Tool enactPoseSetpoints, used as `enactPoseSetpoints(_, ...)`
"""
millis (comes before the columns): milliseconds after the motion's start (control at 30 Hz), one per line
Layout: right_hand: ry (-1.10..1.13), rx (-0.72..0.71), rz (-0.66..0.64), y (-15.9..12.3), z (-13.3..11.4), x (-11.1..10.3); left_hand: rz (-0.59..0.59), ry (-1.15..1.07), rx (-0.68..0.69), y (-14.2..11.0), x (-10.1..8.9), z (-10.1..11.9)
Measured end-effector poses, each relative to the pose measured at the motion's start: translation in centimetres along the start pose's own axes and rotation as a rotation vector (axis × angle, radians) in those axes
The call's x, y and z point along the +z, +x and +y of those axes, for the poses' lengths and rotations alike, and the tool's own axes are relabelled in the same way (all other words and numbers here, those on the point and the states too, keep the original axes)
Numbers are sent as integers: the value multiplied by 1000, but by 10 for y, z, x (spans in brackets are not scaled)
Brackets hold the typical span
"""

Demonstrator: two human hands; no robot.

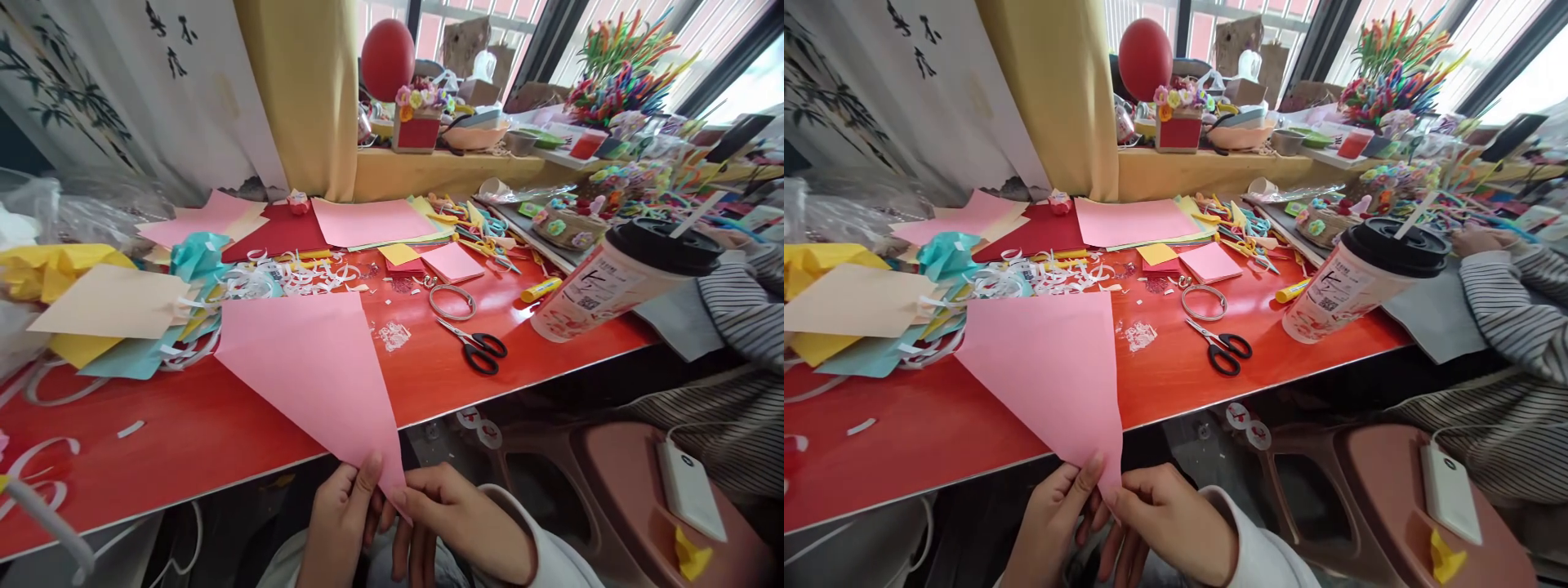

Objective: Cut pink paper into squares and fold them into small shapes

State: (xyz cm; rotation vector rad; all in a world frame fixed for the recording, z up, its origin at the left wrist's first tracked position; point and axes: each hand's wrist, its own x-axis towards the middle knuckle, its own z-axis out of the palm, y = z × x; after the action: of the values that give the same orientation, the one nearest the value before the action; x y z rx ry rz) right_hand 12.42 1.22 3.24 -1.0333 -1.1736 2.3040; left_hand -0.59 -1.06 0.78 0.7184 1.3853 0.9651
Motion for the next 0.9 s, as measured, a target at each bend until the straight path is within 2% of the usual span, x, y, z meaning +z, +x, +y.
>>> enactPoseSetpoints(100,35,2,35,4,5,1,-59,20,-58,5,-3,-2)
enactPoseSetpoints(200,-57,25,102,8,10,-1,-89,33,-111,11,-6,-5)
enactPoseSetpoints(333,-139,13,107,11,13,-4,-94,26,-124,14,-7,-7)
enactPoseSetpoints(433,-73,0,67,12,14,-4,-139,-61,-106,10,-6,-6)
enactPoseSetpoints(633,87,-31,-1,15,18,0,-148,-188,-117,7,-5,-4)
enactPoseSetpoints(800,138,-34,88,18,25,-1,-144,-53,-114,10,-3,-4)
enactPoseSetpoints(900,107,-67,133,19,29,-1,-170,-92,-125,10,-2,-5)
